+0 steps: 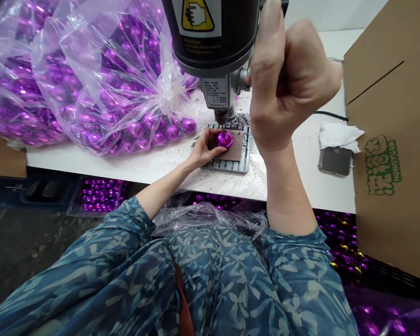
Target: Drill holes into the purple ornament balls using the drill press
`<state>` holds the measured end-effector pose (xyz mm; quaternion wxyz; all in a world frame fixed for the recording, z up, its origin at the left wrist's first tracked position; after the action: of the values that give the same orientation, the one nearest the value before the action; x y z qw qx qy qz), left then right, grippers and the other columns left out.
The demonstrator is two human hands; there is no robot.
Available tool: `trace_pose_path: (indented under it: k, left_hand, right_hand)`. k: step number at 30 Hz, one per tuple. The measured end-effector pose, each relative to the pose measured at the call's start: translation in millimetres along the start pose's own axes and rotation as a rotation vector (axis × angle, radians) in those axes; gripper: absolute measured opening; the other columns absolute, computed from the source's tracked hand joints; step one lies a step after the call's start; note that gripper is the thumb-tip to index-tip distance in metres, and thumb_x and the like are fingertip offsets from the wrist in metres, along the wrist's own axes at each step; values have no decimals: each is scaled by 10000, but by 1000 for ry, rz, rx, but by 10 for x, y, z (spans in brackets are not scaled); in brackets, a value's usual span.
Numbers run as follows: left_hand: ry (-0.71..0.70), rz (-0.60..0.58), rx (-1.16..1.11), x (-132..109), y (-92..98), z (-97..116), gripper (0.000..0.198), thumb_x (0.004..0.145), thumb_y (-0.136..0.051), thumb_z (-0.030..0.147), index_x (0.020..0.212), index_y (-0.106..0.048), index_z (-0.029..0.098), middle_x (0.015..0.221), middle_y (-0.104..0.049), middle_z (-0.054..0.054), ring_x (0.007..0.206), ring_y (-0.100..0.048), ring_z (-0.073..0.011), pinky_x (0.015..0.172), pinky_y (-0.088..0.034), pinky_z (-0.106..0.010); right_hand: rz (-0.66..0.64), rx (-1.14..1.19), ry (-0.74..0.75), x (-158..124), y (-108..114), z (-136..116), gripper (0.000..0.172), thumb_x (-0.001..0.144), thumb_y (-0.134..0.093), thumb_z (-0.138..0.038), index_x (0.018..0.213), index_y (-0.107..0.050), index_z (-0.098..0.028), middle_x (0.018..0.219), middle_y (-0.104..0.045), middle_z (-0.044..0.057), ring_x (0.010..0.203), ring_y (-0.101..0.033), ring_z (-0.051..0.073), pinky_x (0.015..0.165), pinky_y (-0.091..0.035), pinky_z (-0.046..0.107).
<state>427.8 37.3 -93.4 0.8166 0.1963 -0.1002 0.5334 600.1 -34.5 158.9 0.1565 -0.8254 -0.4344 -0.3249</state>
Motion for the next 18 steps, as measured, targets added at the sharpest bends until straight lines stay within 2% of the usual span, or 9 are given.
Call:
trace_pose_path:
  k: [4, 8, 12, 15, 18]
  left_hand:
    - [21, 16, -7, -2, -7, 40, 787, 851, -870, 786, 1351, -620, 232, 1347, -757, -143, 1313, -738, -344, 1227, -539, -585]
    - [47, 21, 0, -9, -3, 95, 768, 853, -874, 775, 1343, -629, 236, 1349, -759, -136, 1320, -733, -341, 1247, -518, -591]
    - [70, 18, -9, -16, -6, 114, 767, 854, -876, 775, 1353, -633, 246, 1366, -757, -126, 1364, -715, -344, 1283, -490, -607]
    - [77, 19, 2, -17, -8, 98, 785, 852, -865, 801, 1357, -629, 248, 1369, -754, -121, 1386, -705, -347, 1294, -479, -618]
    - [50, 18, 23, -14, -4, 67, 800, 860, -846, 823, 1361, -622, 240, 1362, -751, -129, 1366, -714, -349, 1276, -492, -619]
  right_hand:
    - [112, -33, 33, -87, 24, 143, 962, 714, -392, -977, 642, -267, -26, 505, -249, -20, 525, -373, -162, 672, -298, 5]
    - [147, -20, 78, -113, -5, 365, 926, 784, -364, -998, 663, -164, -103, 470, -230, -18, 483, -380, -77, 616, -296, 112]
    - [199, -3, 160, -163, -8, 618, 833, 913, -363, -871, 688, -128, -104, 486, -223, -7, 511, -385, -84, 607, -297, 136]
    - [212, -1, 212, -213, -14, 775, 814, 947, -382, -801, 654, -101, -95, 479, -176, 12, 511, -352, -101, 592, -237, 135]
    - [220, 4, 262, -237, -37, 869, 819, 972, -367, -751, 630, -31, -87, 472, -147, 35, 514, -315, -107, 596, -244, 129]
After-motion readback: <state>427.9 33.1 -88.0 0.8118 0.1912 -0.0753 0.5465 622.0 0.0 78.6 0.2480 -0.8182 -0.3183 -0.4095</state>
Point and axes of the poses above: each hand's wrist, its own x-axis towards the middle knuckle, its own y-axis out of the back of the hand, z = x × y, the point moved 3 cm from there along x, towards the middle knuckle
